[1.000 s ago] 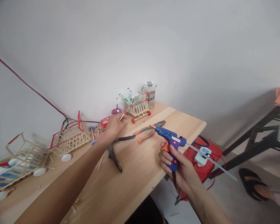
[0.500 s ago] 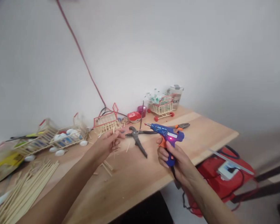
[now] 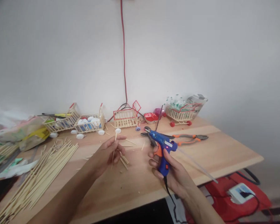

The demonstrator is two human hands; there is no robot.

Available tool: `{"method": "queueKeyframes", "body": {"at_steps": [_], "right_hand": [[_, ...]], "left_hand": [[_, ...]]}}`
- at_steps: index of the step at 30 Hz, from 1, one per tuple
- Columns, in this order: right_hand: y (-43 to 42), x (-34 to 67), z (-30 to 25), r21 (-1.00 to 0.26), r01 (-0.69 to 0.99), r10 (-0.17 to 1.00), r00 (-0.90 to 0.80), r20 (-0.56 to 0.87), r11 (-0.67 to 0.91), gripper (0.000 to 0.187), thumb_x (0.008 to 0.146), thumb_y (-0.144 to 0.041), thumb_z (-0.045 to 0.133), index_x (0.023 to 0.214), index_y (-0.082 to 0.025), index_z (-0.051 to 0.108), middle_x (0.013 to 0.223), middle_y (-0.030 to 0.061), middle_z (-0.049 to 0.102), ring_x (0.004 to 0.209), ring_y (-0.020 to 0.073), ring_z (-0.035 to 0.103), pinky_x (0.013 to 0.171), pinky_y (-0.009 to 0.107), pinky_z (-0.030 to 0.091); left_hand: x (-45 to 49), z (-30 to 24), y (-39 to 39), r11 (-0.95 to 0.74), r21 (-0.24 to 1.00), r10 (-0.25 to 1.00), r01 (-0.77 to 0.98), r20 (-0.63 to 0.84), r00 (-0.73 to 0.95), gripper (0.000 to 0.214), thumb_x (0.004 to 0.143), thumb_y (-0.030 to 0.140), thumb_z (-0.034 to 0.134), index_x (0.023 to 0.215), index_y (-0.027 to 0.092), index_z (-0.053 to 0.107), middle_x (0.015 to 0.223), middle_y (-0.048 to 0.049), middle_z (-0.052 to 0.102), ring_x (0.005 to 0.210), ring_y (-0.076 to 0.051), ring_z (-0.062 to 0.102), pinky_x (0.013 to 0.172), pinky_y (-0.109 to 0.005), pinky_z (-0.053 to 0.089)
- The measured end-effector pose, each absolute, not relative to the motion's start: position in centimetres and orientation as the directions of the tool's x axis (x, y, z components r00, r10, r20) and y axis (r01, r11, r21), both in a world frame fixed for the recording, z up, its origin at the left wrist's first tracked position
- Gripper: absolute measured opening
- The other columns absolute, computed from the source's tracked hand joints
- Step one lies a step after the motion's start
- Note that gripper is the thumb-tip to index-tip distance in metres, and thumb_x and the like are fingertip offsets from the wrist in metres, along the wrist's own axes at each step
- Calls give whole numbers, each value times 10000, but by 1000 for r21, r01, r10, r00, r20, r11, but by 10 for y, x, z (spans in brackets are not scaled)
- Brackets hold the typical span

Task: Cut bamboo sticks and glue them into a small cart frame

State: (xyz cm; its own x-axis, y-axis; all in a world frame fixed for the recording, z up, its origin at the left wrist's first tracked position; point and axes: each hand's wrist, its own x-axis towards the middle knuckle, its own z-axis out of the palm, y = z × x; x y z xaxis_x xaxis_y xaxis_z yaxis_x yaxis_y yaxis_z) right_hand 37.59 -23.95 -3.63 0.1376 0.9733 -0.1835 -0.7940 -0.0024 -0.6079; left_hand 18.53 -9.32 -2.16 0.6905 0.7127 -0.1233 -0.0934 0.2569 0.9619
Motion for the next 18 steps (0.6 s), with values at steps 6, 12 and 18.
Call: {"method": "queueKeyframes", "body": {"at_steps": [6, 12, 18], "right_hand": [[-229, 368, -38, -710, -703, 964, 207, -170, 26, 236, 758, -345, 736, 907, -183, 652, 848, 42, 549, 653, 99, 482, 445, 157, 368], [-229, 387, -26, -840, -508, 911, 411, -43, 190, 246, 724, -376, 760, 852, -196, 650, 811, 27, 519, 630, 101, 445, 444, 177, 376], [-252, 428, -15, -818, -441, 791, 611, 27, 369, 201, 726, -356, 749, 843, -235, 640, 818, 22, 476, 617, 107, 390, 426, 191, 360]], "left_hand": [[181, -27, -88, 180, 977, 810, -112, -83, 580, 333, 850, 502, 490, 961, 188, 491, 593, 33, 547, 384, -45, 290, 373, -156, 178], [175, -18, -79, 60, 982, 876, -180, 35, 481, 291, 790, 404, 582, 922, 146, 553, 705, 13, 552, 423, -24, 287, 387, -161, 185], [173, -18, -76, 13, 993, 886, -115, 42, 462, 432, 813, 508, 523, 974, 114, 599, 717, -4, 554, 417, -31, 275, 385, -185, 178]]}}
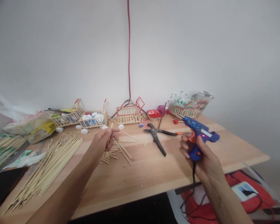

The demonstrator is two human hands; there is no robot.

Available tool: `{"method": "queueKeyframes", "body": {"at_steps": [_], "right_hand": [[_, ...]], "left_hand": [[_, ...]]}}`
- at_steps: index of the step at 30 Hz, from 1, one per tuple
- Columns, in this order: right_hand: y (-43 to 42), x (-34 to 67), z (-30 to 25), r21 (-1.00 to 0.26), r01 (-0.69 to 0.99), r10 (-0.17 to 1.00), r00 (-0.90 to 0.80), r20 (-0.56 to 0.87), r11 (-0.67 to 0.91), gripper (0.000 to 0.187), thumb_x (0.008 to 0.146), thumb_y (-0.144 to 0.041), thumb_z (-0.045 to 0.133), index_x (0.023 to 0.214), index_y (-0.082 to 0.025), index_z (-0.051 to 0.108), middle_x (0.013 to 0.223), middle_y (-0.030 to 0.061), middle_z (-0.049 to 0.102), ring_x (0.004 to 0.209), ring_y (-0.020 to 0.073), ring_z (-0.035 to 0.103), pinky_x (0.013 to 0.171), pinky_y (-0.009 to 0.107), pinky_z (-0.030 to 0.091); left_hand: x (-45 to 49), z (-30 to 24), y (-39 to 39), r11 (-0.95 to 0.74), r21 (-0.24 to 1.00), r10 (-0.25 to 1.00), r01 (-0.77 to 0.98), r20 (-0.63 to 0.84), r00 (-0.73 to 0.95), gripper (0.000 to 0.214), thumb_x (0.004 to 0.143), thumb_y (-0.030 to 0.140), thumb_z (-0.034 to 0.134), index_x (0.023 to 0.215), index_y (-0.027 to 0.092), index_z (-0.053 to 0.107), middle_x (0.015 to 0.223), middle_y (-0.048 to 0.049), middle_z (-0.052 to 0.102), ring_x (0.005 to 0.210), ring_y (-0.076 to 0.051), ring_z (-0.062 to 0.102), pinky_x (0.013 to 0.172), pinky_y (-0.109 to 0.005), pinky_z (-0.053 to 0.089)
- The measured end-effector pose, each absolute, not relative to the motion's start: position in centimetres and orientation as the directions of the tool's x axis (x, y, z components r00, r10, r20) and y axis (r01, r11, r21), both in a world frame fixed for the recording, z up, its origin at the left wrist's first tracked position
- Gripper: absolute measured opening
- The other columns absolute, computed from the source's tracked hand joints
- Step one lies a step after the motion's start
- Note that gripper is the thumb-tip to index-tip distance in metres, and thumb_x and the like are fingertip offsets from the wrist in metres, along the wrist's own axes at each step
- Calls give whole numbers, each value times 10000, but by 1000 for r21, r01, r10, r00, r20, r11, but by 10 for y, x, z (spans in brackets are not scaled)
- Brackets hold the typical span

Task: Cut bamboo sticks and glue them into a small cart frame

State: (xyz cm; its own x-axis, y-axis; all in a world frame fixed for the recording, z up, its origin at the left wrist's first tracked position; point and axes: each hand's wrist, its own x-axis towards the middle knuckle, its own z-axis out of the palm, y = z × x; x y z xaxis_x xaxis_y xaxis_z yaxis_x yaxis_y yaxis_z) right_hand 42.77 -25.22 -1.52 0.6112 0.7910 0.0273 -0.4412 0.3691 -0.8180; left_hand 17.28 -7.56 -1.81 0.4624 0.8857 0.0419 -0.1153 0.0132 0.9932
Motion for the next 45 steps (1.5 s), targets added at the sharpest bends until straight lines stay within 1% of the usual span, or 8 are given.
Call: {"method": "queueKeyframes", "body": {"at_steps": [4, 8, 13, 19, 24, 28, 34, 45], "right_hand": [[-266, 437, -24, -846, -408, 771, 637, 5, 343, 186, 747, -372, 722, 856, -240, 649, 823, 36, 477, 623, 120, 392, 416, 207, 349], [-265, 431, -34, -855, -412, 774, 633, -21, 314, 234, 714, -397, 751, 854, -234, 656, 833, 34, 502, 625, 113, 412, 421, 201, 362], [-250, 416, -38, -906, -296, 764, 644, 45, 302, 257, 721, -430, 751, 839, -222, 656, 842, 29, 542, 652, 114, 473, 471, 201, 411], [-242, 402, -40, -937, -203, 739, 668, 81, 286, 287, 728, -439, 752, 868, -207, 655, 850, 30, 590, 674, 111, 525, 523, 190, 444], [-246, 401, -48, -928, -220, 712, 699, 64, 300, 287, 724, -441, 755, 853, -203, 660, 829, 35, 622, 670, 122, 552, 528, 202, 457], [-251, 406, -54, -925, -216, 713, 696, 79, 313, 292, 724, -441, 754, 868, -206, 661, 839, 39, 627, 648, 118, 542, 511, 206, 449], [-252, 407, -56, -929, -225, 702, 710, 50, 293, 299, 710, -450, 762, 857, -208, 667, 820, 34, 618, 638, 116, 545, 493, 198, 444], [-252, 402, -55, -936, -244, 700, 714, 3, 253, 323, 655, -474, 790, 819, -217, 684, 812, 30, 606, 620, 114, 544, 471, 188, 461]], "left_hand": [[174, -23, -73, -57, 998, 882, -18, 58, 467, 372, 809, 449, 537, 961, 121, 623, 724, -1, 570, 427, -40, 301, 410, -198, 228], [174, -27, -70, -269, 949, 897, 161, 186, 401, 184, 776, 297, 579, 864, 151, 649, 715, -4, 618, 589, -106, 509, 555, -222, 376], [187, -27, -76, -498, 774, 833, 392, 299, 466, 131, 783, 204, 561, 834, 171, 678, 821, -28, 688, 774, -170, 601, 724, -272, 427], [243, -23, -94, -726, 478, 645, 495, 224, 730, 164, 830, 245, 566, 938, 181, 672, 973, -76, 676, 963, -226, 600, 833, -323, 439], [280, -35, -96, -733, 306, 661, 608, 108, 742, 202, 855, 284, 558, 1011, 176, 628, 1103, -104, 636, 1035, -242, 585, 865, -345, 448], [286, -43, -94, -730, 239, 664, 640, 25, 747, 211, 860, 236, 518, 1038, 174, 611, 1118, -119, 625, 1047, -251, 583, 853, -356, 459], [282, -44, -95, -728, 217, 669, 651, 18, 743, 295, 875, 116, 374, 1018, 148, 629, 1060, -138, 646, 1001, -252, 602, 827, -364, 468], [252, -32, -91, -763, 224, 627, 606, 29, 779, 225, 859, 152, 439, 924, 156, 655, 1002, -131, 679, 953, -258, 625, 754, -339, 467]]}}
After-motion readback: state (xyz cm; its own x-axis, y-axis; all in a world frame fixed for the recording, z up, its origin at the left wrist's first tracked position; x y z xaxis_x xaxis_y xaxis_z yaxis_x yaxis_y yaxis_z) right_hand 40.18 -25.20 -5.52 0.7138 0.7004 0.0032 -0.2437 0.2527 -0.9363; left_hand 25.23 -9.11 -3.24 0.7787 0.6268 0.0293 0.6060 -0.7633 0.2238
